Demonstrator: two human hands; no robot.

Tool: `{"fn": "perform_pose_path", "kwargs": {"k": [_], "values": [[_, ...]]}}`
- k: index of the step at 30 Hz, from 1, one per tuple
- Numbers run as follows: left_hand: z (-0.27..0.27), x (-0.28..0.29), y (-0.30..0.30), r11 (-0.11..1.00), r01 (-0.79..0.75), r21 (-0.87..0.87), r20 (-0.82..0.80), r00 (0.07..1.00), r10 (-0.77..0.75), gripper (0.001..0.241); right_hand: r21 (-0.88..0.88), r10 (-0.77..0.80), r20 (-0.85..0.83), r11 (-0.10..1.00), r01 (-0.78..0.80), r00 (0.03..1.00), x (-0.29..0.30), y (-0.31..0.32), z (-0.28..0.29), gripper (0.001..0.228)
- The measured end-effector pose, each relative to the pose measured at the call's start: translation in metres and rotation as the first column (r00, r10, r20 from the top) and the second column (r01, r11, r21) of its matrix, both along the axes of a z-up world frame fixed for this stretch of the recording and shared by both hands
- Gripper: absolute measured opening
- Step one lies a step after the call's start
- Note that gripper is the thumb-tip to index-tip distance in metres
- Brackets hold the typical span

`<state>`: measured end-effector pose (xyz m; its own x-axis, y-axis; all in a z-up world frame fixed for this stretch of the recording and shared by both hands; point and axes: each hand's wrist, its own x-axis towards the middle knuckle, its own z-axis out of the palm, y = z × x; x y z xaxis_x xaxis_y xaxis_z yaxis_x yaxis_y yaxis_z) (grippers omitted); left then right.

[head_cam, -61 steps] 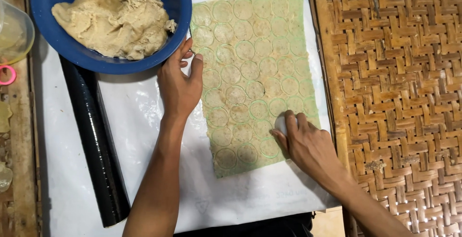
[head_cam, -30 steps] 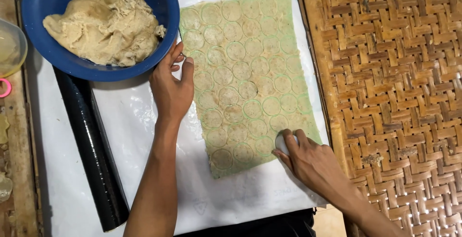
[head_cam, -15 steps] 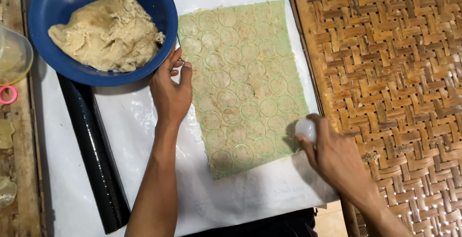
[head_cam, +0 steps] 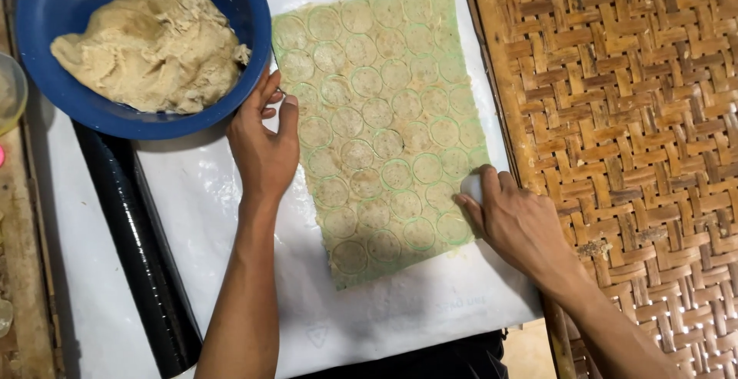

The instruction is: Cutting small circular shapes from a rolled-out sheet of dough and placing them onto a woven drying tray.

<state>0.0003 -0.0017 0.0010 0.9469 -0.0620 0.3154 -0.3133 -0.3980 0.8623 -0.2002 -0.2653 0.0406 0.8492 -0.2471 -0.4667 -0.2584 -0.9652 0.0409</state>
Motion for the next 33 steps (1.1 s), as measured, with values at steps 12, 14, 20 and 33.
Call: {"fn": "perform_pose_path", "kwargs": {"k": [12,14,20,33], "values": [[0.008,-0.003,-0.001,1.0,0.009,-0.011,0.008,1.0,-0.009,0.043,0.104,0.01,0.113,0.994,-0.022,0.994,0.001,-0.003,0.004,0.044],[0.006,-0.003,0.001,1.0,0.007,-0.012,0.001,1.0,-0.007,0.043,0.124,-0.045,0.154,0.992,0.025,0.987,-0.02,-0.016,0.001,0.042],[0.008,-0.004,-0.001,1.0,0.008,-0.012,-0.001,1.0,-0.008,0.043,0.045,-0.112,0.012,0.993,0.111,0.994,-0.042,-0.002,0.016,0.045],[0.013,-0.003,0.002,0.996,0.079,-0.028,-0.008,0.997,-0.08,0.043,-0.1,0.175,0.12,0.981,-0.163,0.977,-0.048,-0.009,-0.019,0.064]]}}
